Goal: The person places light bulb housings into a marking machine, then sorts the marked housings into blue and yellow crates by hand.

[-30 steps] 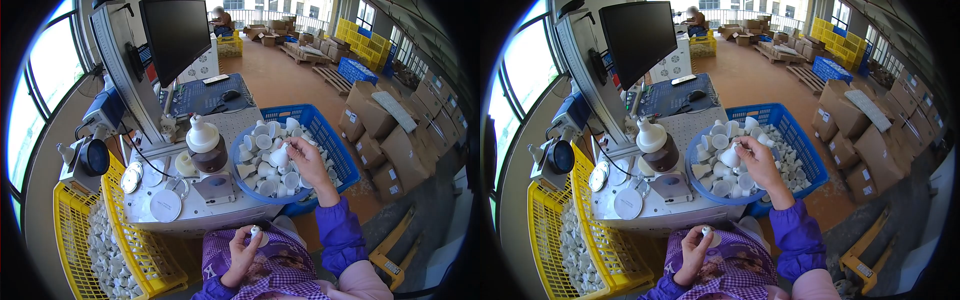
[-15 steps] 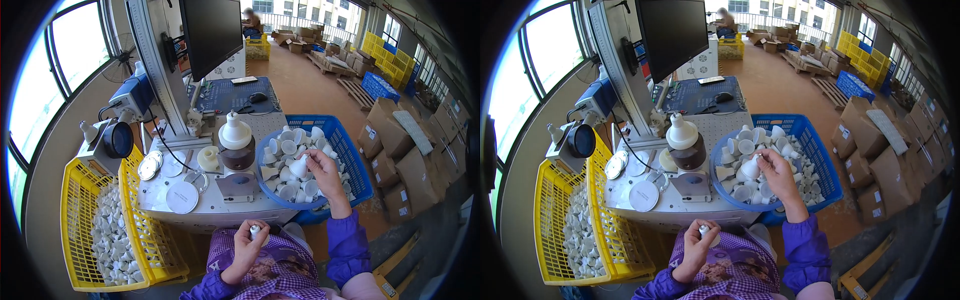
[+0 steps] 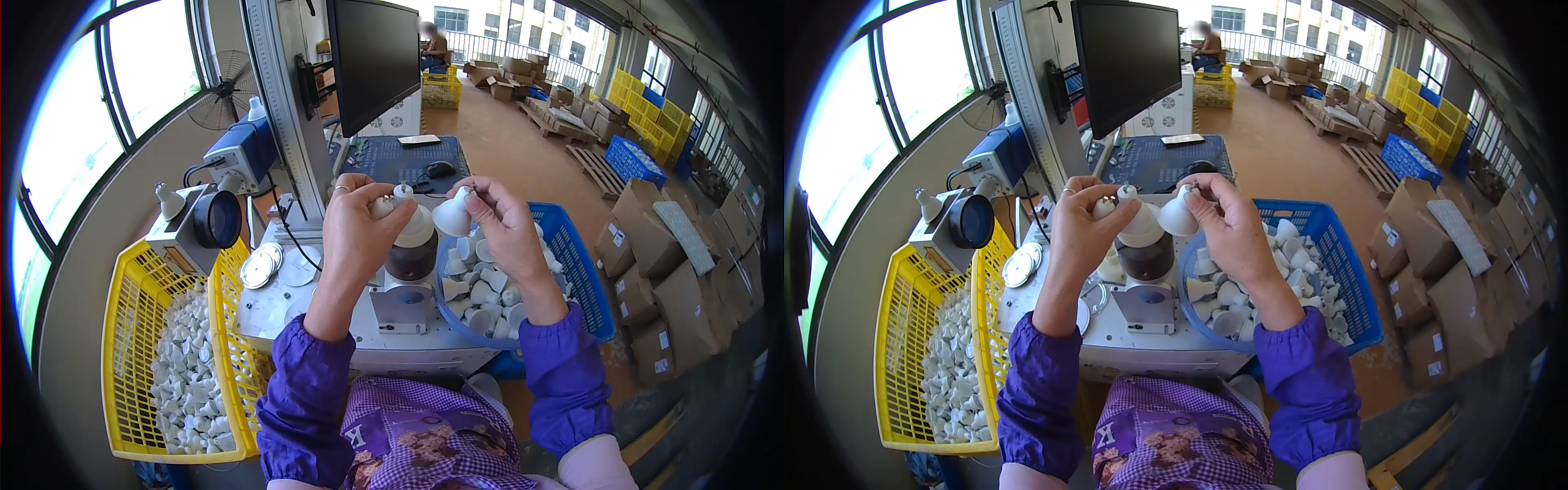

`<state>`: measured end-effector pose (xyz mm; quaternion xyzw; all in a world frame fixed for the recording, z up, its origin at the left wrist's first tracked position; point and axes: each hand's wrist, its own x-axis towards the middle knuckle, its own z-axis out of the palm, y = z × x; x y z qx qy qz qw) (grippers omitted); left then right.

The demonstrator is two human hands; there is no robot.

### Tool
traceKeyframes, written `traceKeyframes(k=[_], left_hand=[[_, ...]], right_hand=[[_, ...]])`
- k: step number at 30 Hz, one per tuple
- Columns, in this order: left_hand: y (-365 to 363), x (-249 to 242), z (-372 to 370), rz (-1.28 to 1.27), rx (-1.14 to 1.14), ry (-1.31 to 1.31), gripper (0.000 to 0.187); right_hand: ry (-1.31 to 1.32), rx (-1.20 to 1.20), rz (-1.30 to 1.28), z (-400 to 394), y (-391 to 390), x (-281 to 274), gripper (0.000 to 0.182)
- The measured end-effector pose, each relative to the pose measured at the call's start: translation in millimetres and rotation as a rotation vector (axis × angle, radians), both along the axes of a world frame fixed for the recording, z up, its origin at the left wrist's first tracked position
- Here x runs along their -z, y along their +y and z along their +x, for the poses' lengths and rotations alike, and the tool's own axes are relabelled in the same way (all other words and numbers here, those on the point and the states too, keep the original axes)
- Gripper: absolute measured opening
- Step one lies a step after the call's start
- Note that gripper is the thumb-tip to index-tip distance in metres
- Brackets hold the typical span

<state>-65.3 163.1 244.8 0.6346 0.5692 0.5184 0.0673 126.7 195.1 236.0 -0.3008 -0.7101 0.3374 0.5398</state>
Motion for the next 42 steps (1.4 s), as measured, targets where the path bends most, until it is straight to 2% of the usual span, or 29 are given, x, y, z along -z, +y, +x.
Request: traceKeyframes(k=[2, 5, 7, 9, 12, 17, 25, 27, 32, 35, 42], left_hand=[[-12, -5, -8, 0.035, 0.041, -0.212, 0.030], [-38, 11, -18, 0.154, 0.060, -0.348, 0.029], [-49, 32, -25, 0.136, 0.082, -0.410, 0.028], [-60, 50, -26, 0.080, 0.106, -0.526, 0.027], [-68, 73, -25, -0.006, 0.115, -0.522, 0.025], [-73, 97, -8, -0.059, 0.169, -0.567, 0.024], [-86, 132, 13, -0.211, 0.249, -0.578, 0.025], [-89, 137, 18, -0.290, 0.282, -0.658, 0.023], [-95, 153, 25, -0.332, 0.334, -0.630, 0.026], [-100, 151, 32, -0.454, 0.380, -0.684, 0.023], [-106, 164, 46, -0.513, 0.397, -0.614, 0.025]], right_hand=[[-0.030, -0.017, 0.030, -13, 8, -6, 0.019], [-0.044, -0.058, 0.058, -31, 18, -2, 0.021], [-0.209, -0.049, 0.055, -38, 20, -1, 0.022], [-0.230, -0.057, 0.027, -42, 18, -1, 0.024], [-0.233, -0.072, 0.019, -45, 18, 1, 0.025], [-0.075, -0.126, 0.066, -49, 23, 14, 0.024], [-0.127, -0.100, 0.051, -47, 27, 17, 0.025], [-0.130, -0.100, 0.046, -46, 28, 17, 0.024], [-0.098, -0.372, -0.077, -38, 35, 8, 0.022], [-0.070, -0.377, -0.103, -39, 33, 9, 0.021], [-0.056, -0.321, -0.029, -42, 34, 19, 0.024]])
